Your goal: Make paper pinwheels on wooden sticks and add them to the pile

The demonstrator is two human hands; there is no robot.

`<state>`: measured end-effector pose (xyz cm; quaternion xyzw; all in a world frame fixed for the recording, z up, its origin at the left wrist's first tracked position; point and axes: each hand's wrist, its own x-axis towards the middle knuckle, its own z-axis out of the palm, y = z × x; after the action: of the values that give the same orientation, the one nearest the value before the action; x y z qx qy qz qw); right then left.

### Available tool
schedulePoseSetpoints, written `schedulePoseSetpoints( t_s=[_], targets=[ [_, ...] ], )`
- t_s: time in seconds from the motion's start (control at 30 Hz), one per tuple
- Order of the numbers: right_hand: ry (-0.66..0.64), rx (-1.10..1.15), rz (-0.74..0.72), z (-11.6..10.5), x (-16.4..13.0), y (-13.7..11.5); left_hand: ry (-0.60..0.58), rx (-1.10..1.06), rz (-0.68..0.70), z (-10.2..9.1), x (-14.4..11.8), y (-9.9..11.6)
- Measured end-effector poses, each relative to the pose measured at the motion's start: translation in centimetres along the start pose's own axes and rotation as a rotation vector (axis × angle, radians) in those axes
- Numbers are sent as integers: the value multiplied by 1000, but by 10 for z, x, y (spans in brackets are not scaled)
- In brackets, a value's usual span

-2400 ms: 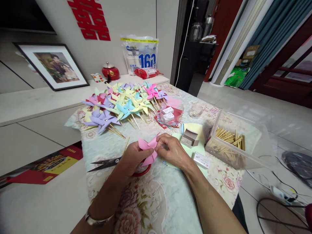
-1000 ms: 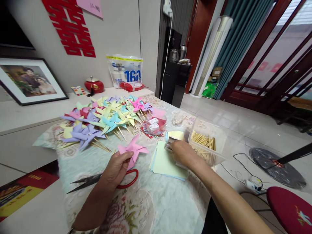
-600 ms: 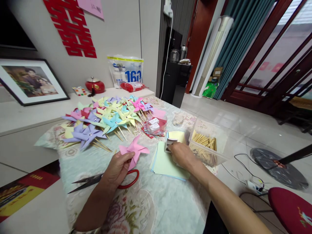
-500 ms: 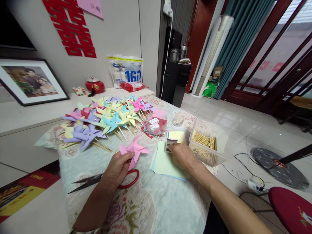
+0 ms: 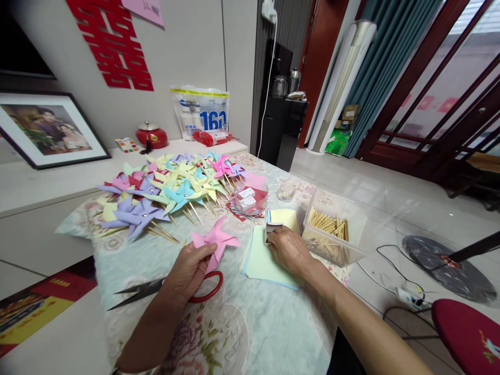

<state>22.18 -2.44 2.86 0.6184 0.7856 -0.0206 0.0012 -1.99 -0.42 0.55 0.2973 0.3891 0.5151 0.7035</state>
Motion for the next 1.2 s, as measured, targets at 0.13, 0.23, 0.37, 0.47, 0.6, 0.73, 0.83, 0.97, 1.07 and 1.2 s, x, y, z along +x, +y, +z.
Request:
schedulePoseSetpoints(
  t_s=[0.13,0.23,0.37,0.47,0.6,0.73,0.83,0.97,1.07,1.2],
  targets=[
    [-42,-37,28,-2,0,-1,-4,-12,-14,0,0,0],
    [-78,-38,34,-7,1,-1,-6,-14,-21,1,-1,1],
    [-104,31,3,-16,4,2,-9,6,-2,2,-1,0],
    [-97,120,-26,-21,2,6,-17,17,0,1,0,0],
    [2,212,-17,-26,-3,11,-6,0,-24,1,0,-1],
    [48,180,28,-26,-3,9,-15,-21,-29,1,-1,0],
    [-8,48,73,-23,2,3,-23,-21,-21,2,-1,0],
    [-145,-93,81,-24,11,-6,-33,-8,-16,1,-1,0],
    [-175,-112,67,-27,16,-10,-38,-10,-15,1,-1,0],
    [-214,-128,62,-29,20,-12,-25,-20,-21,1,-1,1]
  ],
)
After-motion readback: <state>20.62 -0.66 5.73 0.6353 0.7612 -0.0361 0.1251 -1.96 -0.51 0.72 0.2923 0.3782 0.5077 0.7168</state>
